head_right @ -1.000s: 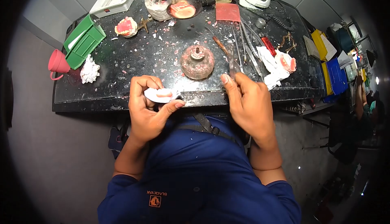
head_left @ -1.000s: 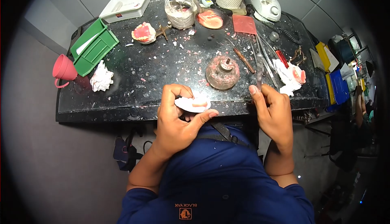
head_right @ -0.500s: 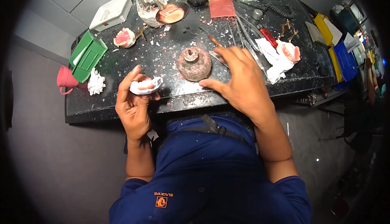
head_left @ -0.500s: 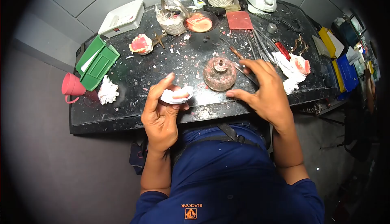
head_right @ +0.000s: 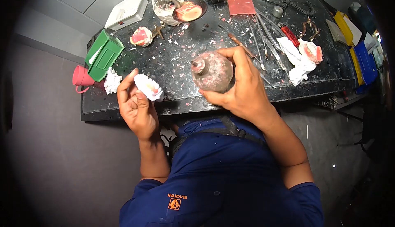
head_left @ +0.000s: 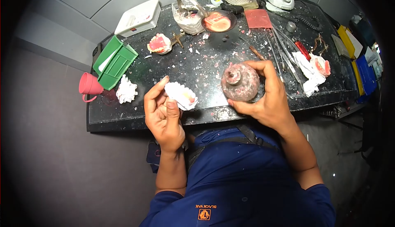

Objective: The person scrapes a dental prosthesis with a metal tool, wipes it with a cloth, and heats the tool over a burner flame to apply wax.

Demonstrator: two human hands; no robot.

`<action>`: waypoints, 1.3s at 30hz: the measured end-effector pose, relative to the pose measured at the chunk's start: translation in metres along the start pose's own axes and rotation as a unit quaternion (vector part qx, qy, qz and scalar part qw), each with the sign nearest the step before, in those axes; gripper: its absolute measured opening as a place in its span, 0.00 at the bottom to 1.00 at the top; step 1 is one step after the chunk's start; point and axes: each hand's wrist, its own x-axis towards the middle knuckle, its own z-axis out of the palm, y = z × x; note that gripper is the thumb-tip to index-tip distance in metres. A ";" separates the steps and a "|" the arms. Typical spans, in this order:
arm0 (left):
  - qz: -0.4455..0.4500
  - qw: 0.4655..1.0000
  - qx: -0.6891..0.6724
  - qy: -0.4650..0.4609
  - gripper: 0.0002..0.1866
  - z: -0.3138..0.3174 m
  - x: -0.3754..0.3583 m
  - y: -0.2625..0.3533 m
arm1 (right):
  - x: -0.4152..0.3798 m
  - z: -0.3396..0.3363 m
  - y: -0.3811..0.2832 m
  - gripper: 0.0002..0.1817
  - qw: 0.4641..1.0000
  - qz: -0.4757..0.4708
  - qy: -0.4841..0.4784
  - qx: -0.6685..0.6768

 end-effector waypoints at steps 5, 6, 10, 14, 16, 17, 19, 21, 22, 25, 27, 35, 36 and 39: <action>-0.025 0.996 -0.078 -0.029 0.23 0.001 0.005 0.009 | -0.008 -0.004 -0.014 0.41 0.998 -0.060 -0.029 0.015; -0.025 0.996 -0.077 -0.028 0.23 0.001 0.005 0.010 | -0.009 -0.005 -0.017 0.41 0.998 -0.060 -0.030 0.016; -0.041 0.996 -0.073 -0.038 0.24 0.003 0.004 0.014 | -0.007 -0.009 -0.028 0.42 0.994 -0.092 -0.050 0.015; -0.052 0.995 -0.086 -0.020 0.21 0.002 0.003 0.009 | -0.004 -0.007 -0.036 0.41 0.988 -0.138 -0.067 0.018; -0.054 0.995 -0.081 -0.018 0.22 0.003 0.002 0.011 | -0.005 -0.006 -0.039 0.40 0.986 -0.149 -0.075 0.019; -0.056 0.995 -0.077 -0.016 0.22 0.004 0.002 0.012 | -0.005 -0.005 -0.039 0.39 0.986 -0.149 -0.073 0.021; -0.055 0.996 -0.074 -0.017 0.22 0.004 0.002 0.013 | -0.005 -0.004 -0.038 0.39 0.987 -0.144 -0.070 0.020; -0.054 0.996 -0.072 -0.017 0.22 0.003 0.002 0.012 | -0.004 -0.004 -0.039 0.39 0.988 -0.140 -0.067 0.019; -0.052 0.996 -0.073 -0.019 0.22 0.002 0.002 0.011 | -0.004 -0.005 -0.040 0.39 0.987 -0.139 -0.073 0.016; -0.055 0.996 -0.072 -0.011 0.22 0.003 0.002 0.012 | -0.004 -0.004 -0.040 0.39 0.986 -0.146 -0.079 0.014; -0.059 0.996 -0.071 -0.002 0.22 0.004 0.002 0.013 | -0.004 -0.004 -0.040 0.39 0.985 -0.154 -0.078 0.015; -0.064 0.994 -0.084 -0.016 0.22 0.004 0.001 0.014 | -0.005 -0.007 -0.041 0.40 0.987 -0.141 -0.071 0.017; -0.063 0.994 -0.083 -0.015 0.22 0.003 0.002 0.014 | -0.004 -0.009 -0.042 0.40 0.987 -0.141 -0.072 0.017; -0.144 0.978 -0.151 -0.020 0.23 -0.003 0.002 0.013 | -0.002 -0.015 -0.044 0.39 0.990 -0.130 -0.055 0.016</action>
